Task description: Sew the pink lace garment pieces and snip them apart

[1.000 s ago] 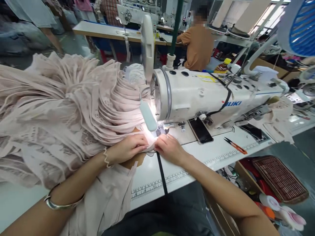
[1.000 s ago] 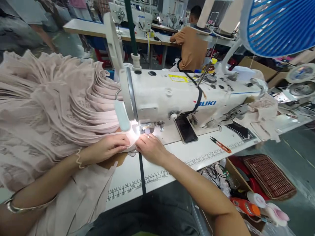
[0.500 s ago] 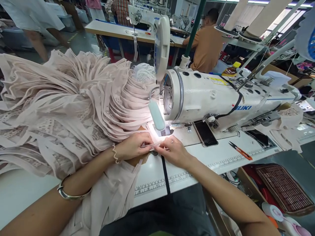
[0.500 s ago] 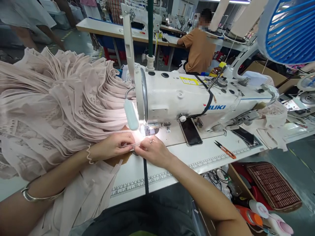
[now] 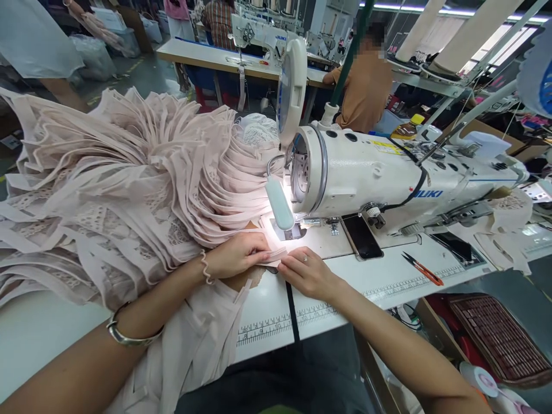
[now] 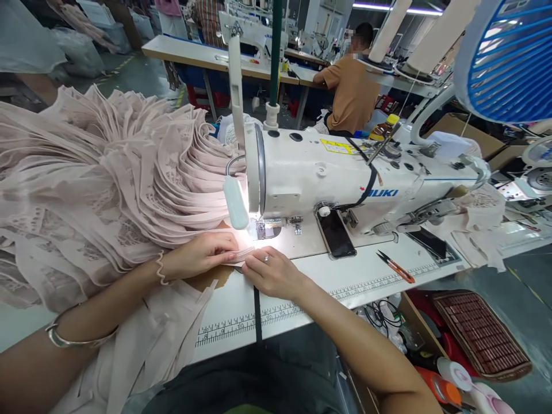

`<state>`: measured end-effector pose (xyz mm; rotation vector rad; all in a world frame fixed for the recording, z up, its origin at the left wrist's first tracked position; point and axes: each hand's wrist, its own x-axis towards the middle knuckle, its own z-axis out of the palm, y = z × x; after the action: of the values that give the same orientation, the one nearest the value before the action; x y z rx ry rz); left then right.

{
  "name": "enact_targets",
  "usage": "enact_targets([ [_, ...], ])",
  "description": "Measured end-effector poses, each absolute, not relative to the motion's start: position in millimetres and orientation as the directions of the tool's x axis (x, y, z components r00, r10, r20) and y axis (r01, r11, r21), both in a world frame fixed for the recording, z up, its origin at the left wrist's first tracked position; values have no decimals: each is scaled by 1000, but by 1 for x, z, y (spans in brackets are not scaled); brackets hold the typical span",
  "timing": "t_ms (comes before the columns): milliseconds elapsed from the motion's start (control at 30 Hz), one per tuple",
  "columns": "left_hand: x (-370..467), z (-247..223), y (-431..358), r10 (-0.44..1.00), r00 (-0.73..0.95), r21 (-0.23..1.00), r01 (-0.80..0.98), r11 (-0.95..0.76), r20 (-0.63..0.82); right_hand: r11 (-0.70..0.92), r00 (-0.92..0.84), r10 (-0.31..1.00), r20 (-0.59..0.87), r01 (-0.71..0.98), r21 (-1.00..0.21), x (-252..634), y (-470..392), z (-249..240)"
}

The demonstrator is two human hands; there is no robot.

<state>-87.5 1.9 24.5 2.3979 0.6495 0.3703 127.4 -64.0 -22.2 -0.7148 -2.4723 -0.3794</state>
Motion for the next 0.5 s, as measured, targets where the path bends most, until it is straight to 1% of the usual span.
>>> enact_targets([
  [67,-88,21,1,519,844,572,362,-736,134,826,-740,412,531,549,124,126,-64,-21],
  [100,-88,19,1,516,841,509,375,-774,164,820,-742,426,517,559,126,124,-64,-21],
  [133,-89,17,0,516,832,417,404,-814,202,804,-736,451,505,581,129,123,-65,-20],
  [167,-89,15,-1,516,821,300,442,-845,245,780,-724,480,495,611,136,121,-65,-19],
  [233,-90,13,-4,491,813,58,500,-864,314,728,-698,534,478,667,161,119,-65,-16],
  [267,-90,13,-6,466,822,-28,501,-865,328,714,-694,547,468,678,172,119,-66,-15],
  [300,-90,13,-8,438,836,-78,487,-870,329,709,-692,552,465,683,175,120,-66,-15],
  [367,-86,12,-12,397,860,-109,449,-887,320,709,-672,557,489,691,142,125,-66,-14],
  [500,-75,9,-13,447,824,-192,529,-827,348,711,-596,585,550,703,5,150,-67,-14],
])
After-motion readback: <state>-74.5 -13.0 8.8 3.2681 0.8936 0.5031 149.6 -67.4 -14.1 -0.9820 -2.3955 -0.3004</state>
